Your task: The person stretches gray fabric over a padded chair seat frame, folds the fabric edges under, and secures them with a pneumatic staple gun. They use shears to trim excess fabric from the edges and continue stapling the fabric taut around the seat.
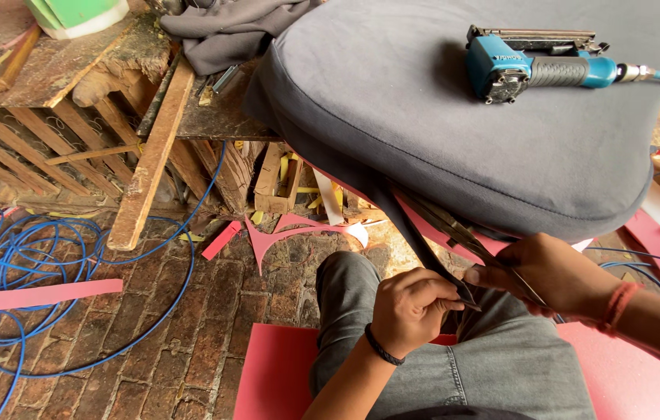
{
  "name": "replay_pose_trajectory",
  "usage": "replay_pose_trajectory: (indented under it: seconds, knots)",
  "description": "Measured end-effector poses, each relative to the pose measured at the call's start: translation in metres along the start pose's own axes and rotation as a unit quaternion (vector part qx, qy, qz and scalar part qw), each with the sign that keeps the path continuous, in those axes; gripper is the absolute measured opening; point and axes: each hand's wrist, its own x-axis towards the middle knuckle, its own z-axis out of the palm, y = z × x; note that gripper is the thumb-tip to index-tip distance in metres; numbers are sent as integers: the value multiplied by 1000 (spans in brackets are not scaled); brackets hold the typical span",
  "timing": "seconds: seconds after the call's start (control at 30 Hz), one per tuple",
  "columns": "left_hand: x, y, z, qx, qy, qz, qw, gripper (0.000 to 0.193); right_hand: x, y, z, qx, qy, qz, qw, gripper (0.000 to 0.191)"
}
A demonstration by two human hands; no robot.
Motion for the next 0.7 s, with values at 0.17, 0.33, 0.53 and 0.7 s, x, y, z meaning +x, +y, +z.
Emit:
replay_pose_trajectory:
  seconds: [0.17,0.33,0.53,0.7]
  knots:
    - [-6,-2,-7,8,-29,-10,999,16,12,-13,7,6,-19,0,1000,65]
    - [-10,-14,-16,48,-73,-126,988,11,12,15,4,-46,-28,-8,999,60]
    - [-19,-63,-19,53,-129,-360,923,80,-19,101,20,-96,228,-272,930,43]
    - [-17,-81,67,-435,-121,-434,779,62,-25,147,40,102,293,-200,929,36]
